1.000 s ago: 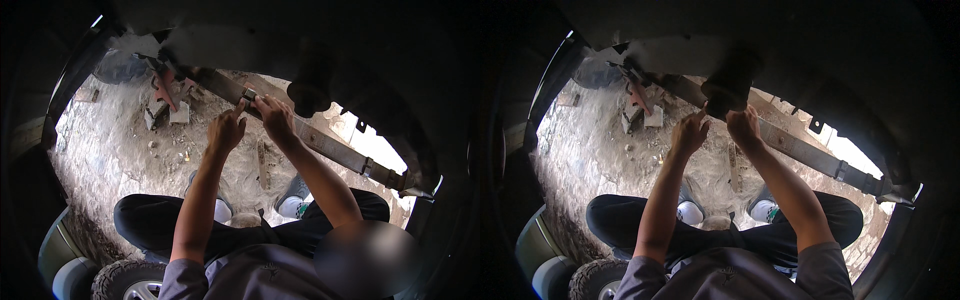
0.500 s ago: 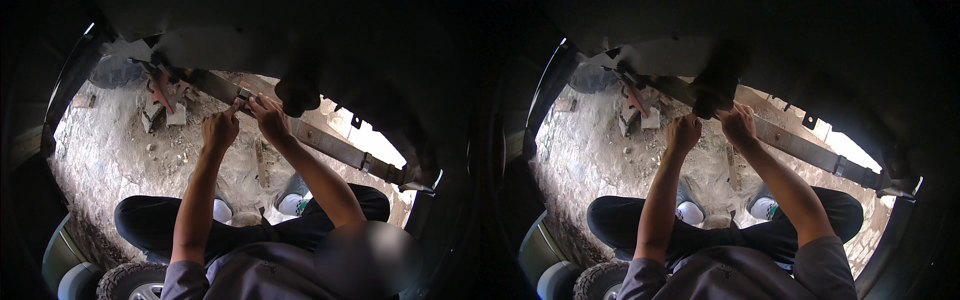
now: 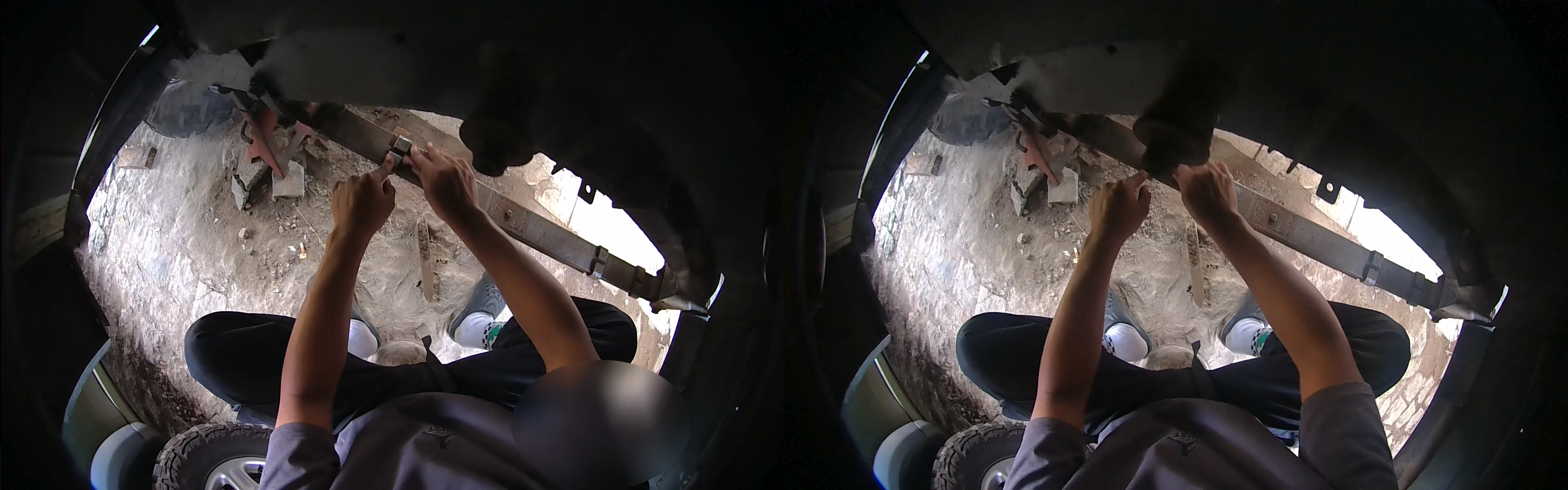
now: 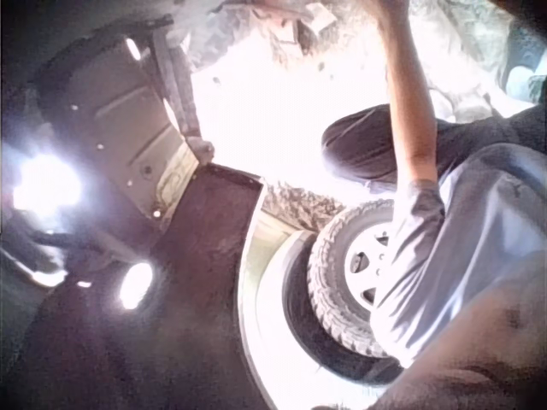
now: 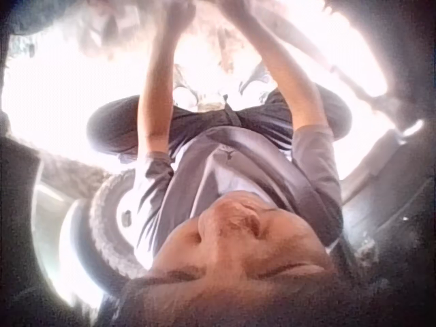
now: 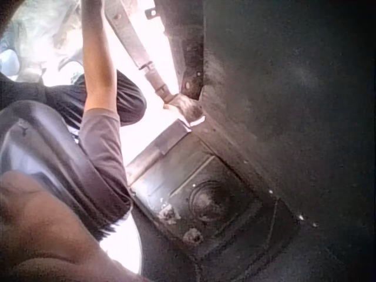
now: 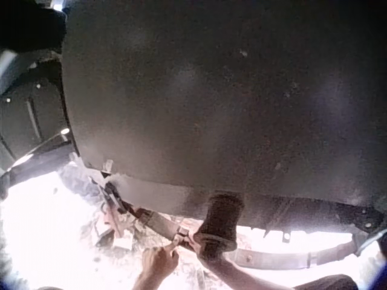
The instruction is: The person sits under a vehicle and repeatedly adjusts a metal bracket attached to the undercarriage. They use both hands to align and secure the bracket, occasionally repositioning their grip to tighten or stabilize the connection.
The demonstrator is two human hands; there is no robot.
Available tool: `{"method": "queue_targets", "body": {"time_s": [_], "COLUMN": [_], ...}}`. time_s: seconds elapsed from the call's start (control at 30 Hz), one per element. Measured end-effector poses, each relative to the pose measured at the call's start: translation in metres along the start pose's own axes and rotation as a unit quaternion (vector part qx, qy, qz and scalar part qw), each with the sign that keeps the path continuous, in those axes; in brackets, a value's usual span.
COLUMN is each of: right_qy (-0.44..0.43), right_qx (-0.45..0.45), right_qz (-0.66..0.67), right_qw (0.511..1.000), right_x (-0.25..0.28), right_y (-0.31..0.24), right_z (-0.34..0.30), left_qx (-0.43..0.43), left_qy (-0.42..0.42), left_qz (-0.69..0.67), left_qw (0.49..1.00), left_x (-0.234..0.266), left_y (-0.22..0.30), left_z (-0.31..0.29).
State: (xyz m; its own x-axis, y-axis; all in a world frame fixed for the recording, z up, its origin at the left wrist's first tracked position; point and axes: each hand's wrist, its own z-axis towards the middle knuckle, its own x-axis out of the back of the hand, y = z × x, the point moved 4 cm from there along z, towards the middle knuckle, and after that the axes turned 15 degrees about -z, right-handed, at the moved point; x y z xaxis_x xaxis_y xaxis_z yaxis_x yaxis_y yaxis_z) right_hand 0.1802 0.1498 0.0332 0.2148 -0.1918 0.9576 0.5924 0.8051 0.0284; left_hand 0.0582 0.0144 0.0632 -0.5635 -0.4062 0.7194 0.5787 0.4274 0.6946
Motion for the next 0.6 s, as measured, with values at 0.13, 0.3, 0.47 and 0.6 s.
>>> {"method": "queue_targets", "body": {"time_s": [0.13, 0.3, 0.47, 0.6], "right_qy": [0.005, 0.011, -0.039, -0.025], "right_qx": [0.02, 0.048, -0.01, 0.024], "right_qz": [-0.042, -0.031, -0.053, -0.032], "right_qw": [0.999, 0.998, 0.998, 0.999], "right_x": [-0.009, -0.007, -0.013, -0.013], "right_y": [0.008, -0.003, 0.003, 0.006], "right_z": [-0.006, -0.021, -0.001, -0.006], "left_qx": [-0.008, 0.008, -0.013, 0.006], "left_qy": [-0.003, -0.021, 0.006, -0.008], "left_qz": [-0.002, -0.003, -0.025, -0.034], "left_qw": [1.0, 1.0, 1.0, 0.999], "left_x": [-0.004, -0.001, -0.003, 0.001], "left_y": [-0.001, -0.001, -0.007, -0.006], "left_z": [0.003, 0.002, 0.003, 0.002]}}
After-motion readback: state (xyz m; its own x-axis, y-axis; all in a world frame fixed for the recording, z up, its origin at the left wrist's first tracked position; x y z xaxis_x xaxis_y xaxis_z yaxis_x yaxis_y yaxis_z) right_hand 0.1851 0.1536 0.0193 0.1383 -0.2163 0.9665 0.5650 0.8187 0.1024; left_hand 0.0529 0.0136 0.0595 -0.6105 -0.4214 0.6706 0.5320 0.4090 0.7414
